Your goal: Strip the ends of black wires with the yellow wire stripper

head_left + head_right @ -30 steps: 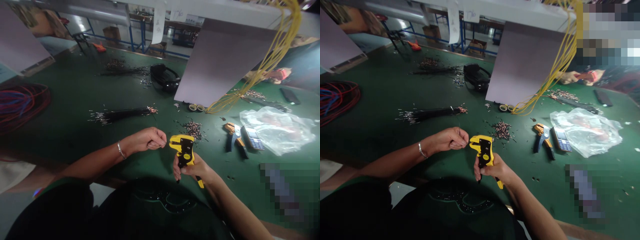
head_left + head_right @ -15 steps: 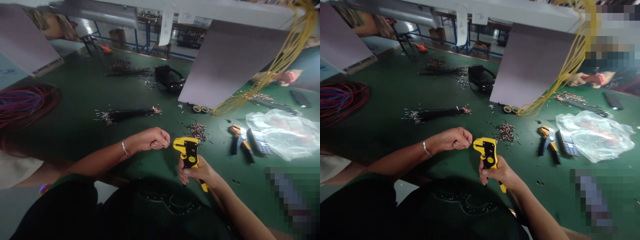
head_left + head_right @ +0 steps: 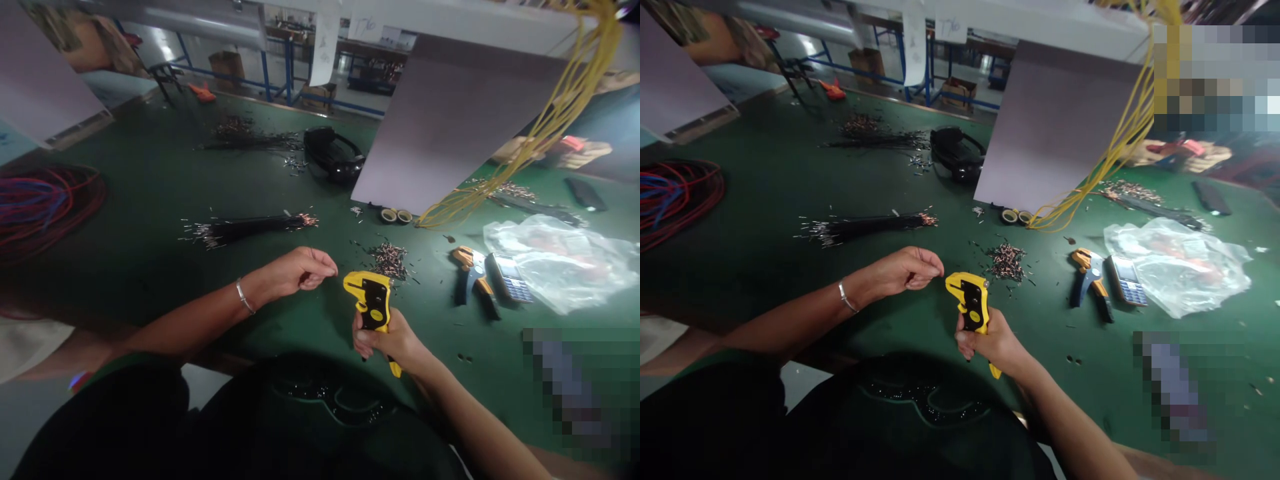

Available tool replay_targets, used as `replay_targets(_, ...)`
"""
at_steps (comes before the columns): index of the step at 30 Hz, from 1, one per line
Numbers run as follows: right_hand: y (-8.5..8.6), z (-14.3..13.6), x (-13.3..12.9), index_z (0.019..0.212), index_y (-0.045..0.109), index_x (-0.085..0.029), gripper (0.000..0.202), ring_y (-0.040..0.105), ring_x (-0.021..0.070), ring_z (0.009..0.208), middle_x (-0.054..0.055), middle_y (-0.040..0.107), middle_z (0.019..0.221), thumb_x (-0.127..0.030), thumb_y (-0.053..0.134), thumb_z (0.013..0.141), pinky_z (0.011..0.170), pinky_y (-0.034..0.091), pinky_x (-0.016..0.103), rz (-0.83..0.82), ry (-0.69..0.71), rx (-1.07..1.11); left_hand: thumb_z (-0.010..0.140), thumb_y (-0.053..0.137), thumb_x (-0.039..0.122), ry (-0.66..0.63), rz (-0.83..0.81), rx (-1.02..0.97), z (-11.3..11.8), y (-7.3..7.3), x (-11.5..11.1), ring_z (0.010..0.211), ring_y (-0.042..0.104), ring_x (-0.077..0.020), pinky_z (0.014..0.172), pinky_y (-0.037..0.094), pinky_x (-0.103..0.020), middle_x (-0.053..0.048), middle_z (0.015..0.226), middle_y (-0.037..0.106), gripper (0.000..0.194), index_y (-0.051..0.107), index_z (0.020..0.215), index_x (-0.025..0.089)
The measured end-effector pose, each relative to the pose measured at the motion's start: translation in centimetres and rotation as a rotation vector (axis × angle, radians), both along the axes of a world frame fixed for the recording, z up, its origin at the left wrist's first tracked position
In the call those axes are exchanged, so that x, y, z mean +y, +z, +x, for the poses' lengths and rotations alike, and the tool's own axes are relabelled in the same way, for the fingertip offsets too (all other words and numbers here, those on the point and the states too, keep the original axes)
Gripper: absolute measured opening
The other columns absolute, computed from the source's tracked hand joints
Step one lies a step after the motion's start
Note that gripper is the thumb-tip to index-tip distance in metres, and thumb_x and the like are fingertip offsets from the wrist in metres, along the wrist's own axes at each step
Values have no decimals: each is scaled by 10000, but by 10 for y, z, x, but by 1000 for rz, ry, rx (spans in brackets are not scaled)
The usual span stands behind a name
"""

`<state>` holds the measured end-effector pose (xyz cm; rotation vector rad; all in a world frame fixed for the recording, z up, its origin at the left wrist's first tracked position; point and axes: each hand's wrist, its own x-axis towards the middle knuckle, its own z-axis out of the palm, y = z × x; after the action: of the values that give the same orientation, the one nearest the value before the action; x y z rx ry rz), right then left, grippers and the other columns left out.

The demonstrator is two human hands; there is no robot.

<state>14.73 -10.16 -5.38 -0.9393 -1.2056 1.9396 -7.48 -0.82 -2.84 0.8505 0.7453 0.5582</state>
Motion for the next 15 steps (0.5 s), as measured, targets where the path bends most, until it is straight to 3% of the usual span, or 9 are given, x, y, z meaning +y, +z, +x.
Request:
replay_targets(6,1,-2,-2,742,525,-178,232,476,112,501,-31,517,569,-298,713,677,506,421,272,110,-97,-364,784,631,96,256,50,-188,3,-2,-1,617,607,-95,577,448,-222,-65,774,692,162,660,943,96)
replay_targets(9,-4,-3,-4,733,534,-179,181,464,109,537,-23,522,601,-276,673,671,526,409,257,194,-105,-476,791,639,88,302,81,-205,5,-1,-1,691,650,-108,650,492,-238,-100,901,724,172,644,964,93)
replay_targets(15,-12,-2,-9,771,534,-178,157,467,110,559,-12,528,655,-290,618,702,537,421,246,226,-116,-505,788,645,75,355,112,-195,6,4,-1,769,690,-150,711,524,-275,-114,931,729,187,616,972,88)
